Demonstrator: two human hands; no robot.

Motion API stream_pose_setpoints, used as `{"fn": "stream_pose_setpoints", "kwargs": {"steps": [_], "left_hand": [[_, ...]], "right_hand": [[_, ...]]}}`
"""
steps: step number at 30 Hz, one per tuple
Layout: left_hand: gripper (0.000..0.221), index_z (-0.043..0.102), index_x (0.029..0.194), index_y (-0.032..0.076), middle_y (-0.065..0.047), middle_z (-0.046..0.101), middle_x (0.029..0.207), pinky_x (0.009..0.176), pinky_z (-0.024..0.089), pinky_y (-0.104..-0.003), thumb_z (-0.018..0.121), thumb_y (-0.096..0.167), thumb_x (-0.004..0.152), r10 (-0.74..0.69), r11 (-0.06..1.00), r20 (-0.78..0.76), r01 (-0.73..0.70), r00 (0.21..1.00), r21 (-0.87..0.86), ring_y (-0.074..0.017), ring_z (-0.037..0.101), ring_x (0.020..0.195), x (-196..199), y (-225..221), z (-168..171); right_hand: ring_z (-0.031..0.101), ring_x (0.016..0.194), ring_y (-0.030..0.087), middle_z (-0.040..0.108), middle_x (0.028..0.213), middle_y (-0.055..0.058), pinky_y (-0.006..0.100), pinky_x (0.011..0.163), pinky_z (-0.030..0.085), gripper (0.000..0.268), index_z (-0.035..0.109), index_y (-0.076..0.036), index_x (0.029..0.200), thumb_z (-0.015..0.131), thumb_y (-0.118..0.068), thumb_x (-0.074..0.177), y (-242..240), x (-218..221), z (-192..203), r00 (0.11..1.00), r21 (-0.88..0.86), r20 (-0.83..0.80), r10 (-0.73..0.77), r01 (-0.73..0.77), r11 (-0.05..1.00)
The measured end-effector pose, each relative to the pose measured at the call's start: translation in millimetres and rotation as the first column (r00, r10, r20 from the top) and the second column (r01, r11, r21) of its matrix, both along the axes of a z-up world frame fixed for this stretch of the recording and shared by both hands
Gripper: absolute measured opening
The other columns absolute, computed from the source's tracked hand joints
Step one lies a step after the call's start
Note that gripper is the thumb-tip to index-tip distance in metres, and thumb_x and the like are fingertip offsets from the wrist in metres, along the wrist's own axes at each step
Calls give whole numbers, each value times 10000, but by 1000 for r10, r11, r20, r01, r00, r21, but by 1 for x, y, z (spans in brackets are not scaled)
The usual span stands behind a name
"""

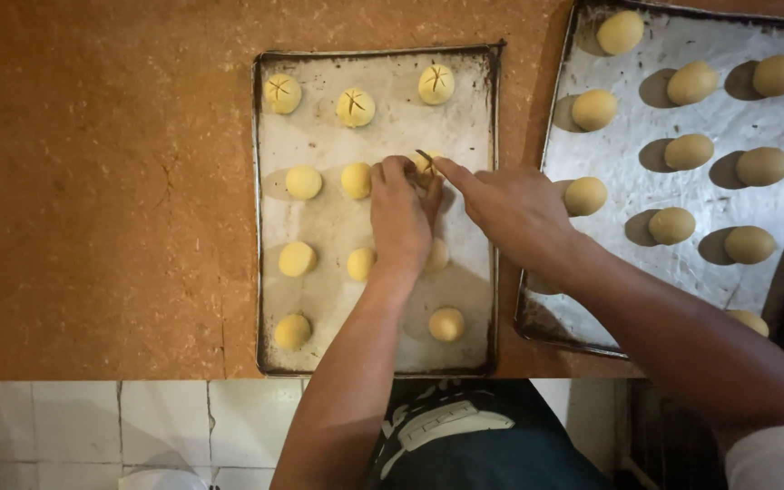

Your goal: Scoring dough balls on baking trays using a small blade in a bakery

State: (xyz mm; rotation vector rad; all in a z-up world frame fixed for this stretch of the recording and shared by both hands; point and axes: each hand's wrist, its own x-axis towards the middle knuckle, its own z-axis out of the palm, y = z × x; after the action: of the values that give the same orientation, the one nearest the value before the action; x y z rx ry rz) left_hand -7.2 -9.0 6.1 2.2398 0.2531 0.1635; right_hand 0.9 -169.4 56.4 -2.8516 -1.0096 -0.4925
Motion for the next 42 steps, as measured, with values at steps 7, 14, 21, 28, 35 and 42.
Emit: {"fn": "stream_pose_setpoints", "kwargs": {"steps": [7, 14, 21, 28, 35, 42], "left_hand": [[285, 473, 987, 88, -111, 470, 939, 714, 580, -432, 687, 203, 838, 22, 999, 50, -25, 999, 42, -394, 653, 848, -1, -2, -13], [334, 506, 1025, 86, -140, 512, 954, 730, 567, -478, 719, 199, 794, 35, 997, 69, -39, 997, 62, -420, 653, 868, 7, 2, -40], [469, 533, 1196, 60, -164, 524, 1045, 842, 531, -491, 736, 172, 788, 20, 992, 20, -22, 1000, 125, -426, 606, 1000, -28, 71, 24], [438, 429, 1214, 102, -176, 661, 1032, 846, 541, -540, 662, 311, 908, -26, 1000, -342, 27, 939, -4, -412, 686, 995, -16, 103, 13], [328, 477, 1146, 146, -137, 642, 1029, 842, 545, -561, 583, 382, 945, -26, 997, -310, 47, 950, 61, -402, 687, 986, -11, 103, 6], [295, 526, 1282, 190, -128, 656, 1143, 872, 544, -540, 483, 259, 999, -30, 1000, -257, 28, 966, -11, -387, 685, 1042, -6, 102, 18]], "right_hand": [[591, 492, 225, 573, 587, -12, 386, 487, 480, 392, 586, -259, 1280, 553, -163, 902, 7, 12, -19, 999, -15, -48, 20, -20, 1000], [631, 505, 227, 591, 584, -40, 392, 544, 494, 582, 475, -270, 1410, 583, -186, 845, -34, -34, 36, 983, -255, -165, -83, 39, 966], [643, 537, 313, 620, 631, 33, 451, 549, 525, 459, 551, -259, 1402, 517, -213, 946, 30, -28, 21, 975, 85, -222, -20, 40, 996], [627, 496, 348, 634, 617, 78, 477, 562, 515, 401, 542, -238, 1363, 480, -248, 967, 86, -17, 5, 965, -50, -261, -39, 27, 998], [678, 596, 414, 657, 640, 119, 542, 584, 522, 382, 488, -245, 1359, 433, -238, 981, 115, 1, 10, 869, -77, -483, -109, 82, 994], [689, 623, 419, 640, 569, 89, 530, 600, 541, 398, 485, -400, 1352, 439, -281, 974, 80, -35, 34, 798, -362, -476, -369, 204, 910]]}}
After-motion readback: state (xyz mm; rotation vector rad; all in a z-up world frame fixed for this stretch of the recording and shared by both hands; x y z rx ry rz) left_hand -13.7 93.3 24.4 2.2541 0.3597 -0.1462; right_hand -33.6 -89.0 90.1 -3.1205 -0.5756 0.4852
